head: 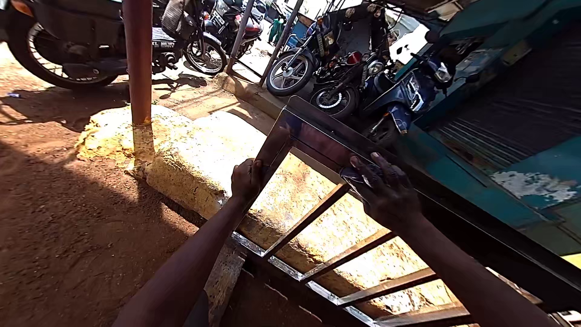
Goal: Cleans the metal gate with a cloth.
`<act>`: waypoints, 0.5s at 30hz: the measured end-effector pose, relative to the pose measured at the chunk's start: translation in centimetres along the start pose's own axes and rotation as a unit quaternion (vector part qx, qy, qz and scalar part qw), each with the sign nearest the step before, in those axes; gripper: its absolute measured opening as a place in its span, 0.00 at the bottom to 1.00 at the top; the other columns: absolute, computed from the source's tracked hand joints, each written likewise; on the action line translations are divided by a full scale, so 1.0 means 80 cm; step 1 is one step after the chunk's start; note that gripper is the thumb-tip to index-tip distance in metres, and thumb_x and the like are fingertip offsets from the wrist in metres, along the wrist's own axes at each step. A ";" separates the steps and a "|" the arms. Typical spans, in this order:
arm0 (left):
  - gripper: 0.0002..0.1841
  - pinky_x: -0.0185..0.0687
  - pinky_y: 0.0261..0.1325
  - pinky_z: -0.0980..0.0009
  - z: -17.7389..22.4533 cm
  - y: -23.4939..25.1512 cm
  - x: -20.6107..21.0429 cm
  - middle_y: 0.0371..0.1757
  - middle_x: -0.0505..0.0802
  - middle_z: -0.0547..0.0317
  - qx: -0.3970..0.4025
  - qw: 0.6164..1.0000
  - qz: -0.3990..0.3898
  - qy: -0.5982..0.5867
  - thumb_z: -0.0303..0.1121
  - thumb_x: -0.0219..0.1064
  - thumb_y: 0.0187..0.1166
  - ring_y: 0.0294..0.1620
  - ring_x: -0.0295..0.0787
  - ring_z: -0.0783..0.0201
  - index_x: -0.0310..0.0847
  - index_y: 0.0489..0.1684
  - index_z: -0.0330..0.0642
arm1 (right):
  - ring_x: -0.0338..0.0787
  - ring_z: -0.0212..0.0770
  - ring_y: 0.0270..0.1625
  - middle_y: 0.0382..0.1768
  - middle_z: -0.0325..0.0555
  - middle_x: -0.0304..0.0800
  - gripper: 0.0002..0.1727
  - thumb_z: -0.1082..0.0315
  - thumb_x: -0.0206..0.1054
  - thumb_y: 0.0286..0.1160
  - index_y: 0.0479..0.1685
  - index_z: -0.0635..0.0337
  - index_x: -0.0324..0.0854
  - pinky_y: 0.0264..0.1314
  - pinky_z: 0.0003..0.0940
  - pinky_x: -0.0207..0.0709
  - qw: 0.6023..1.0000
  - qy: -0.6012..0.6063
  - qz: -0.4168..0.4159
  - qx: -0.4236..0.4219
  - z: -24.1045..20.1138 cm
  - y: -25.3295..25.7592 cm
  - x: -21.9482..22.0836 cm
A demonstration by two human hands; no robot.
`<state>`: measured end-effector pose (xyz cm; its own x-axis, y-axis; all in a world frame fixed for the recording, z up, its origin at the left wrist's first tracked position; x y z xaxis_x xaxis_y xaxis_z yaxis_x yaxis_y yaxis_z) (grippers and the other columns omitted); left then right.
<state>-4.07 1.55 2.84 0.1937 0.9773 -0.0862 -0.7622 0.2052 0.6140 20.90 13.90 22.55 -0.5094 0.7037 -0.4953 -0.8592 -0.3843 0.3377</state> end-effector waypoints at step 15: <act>0.44 0.81 0.39 0.42 0.005 0.003 0.005 0.28 0.89 0.39 0.012 0.999 -0.018 0.028 0.60 0.28 0.90 0.32 0.89 0.44 0.83 0.41 0.27 | 0.75 0.65 0.79 0.76 0.61 0.79 0.27 0.46 0.56 0.86 0.68 0.58 0.81 0.81 0.66 0.62 0.947 -0.025 0.066 0.314 0.056 -0.215 -0.021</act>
<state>-3.92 1.96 3.22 0.1862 0.9707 -0.1519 -0.7404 0.2403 0.6278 36.77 22.02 21.16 -0.5942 0.7073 -0.3829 -0.5832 -0.0511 0.8107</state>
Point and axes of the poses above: each hand's wrist, its own y-axis towards the middle knuckle, its own x-axis out of the palm, z = x × y, the point moved 5 cm from there along y, towards the middle knuckle
